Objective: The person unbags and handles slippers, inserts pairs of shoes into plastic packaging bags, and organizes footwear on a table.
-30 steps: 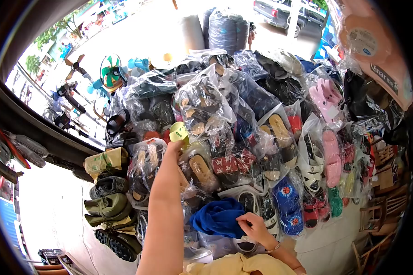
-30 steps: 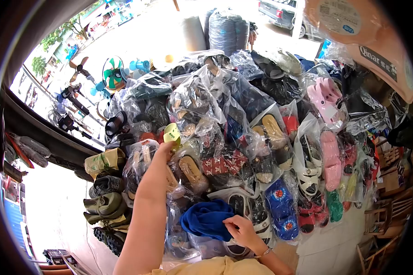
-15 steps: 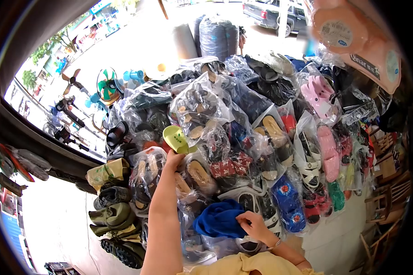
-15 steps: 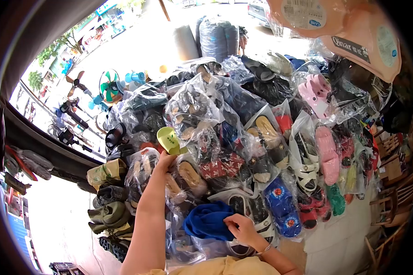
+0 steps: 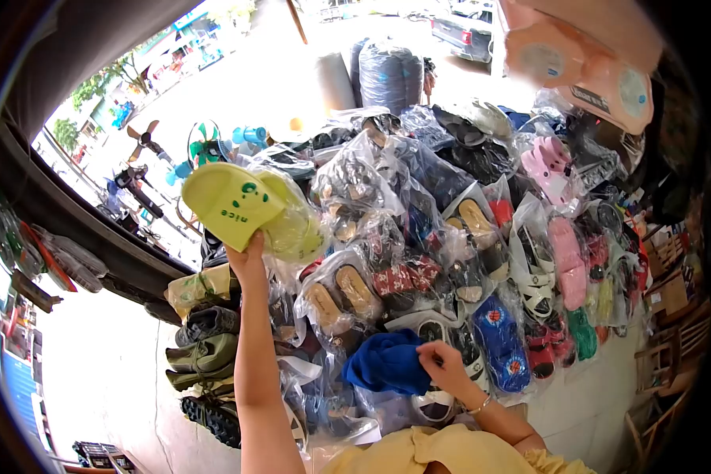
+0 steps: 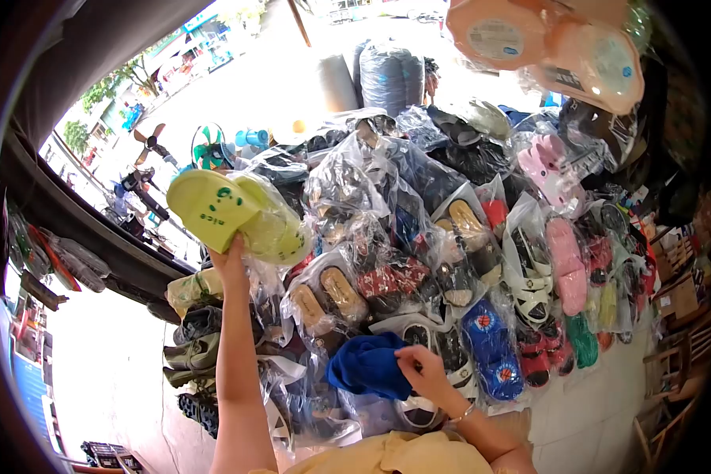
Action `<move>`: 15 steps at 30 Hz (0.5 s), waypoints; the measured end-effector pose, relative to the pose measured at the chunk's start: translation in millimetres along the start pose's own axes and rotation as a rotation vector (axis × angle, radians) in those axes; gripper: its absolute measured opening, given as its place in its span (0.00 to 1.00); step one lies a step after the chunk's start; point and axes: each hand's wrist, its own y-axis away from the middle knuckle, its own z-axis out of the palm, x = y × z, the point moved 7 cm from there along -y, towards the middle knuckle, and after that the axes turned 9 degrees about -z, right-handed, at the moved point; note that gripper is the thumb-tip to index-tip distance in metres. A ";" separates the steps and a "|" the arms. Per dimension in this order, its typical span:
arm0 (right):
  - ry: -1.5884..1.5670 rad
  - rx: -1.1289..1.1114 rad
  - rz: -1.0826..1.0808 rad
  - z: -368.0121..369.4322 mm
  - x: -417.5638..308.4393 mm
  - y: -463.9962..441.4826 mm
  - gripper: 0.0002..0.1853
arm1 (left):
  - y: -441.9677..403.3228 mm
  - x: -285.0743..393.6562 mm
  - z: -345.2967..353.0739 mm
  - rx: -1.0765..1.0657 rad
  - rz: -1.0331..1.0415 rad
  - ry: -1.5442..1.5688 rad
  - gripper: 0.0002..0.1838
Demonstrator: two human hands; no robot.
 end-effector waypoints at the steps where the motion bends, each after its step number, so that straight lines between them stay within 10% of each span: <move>1: 0.056 0.018 -0.046 -4.2 -16.8 -12.2 0.08 | 11.4 17.9 8.0 -0.004 -0.002 0.002 0.21; 7: -0.347 0.076 0.001 -9.4 -38.5 -65.4 0.52 | 115.9 20.4 68.0 -0.027 -0.443 0.118 0.17; 15: -0.158 0.262 0.092 -118.0 9.1 -27.9 0.26 | 241.9 -61.3 96.2 -0.595 -0.983 0.376 0.33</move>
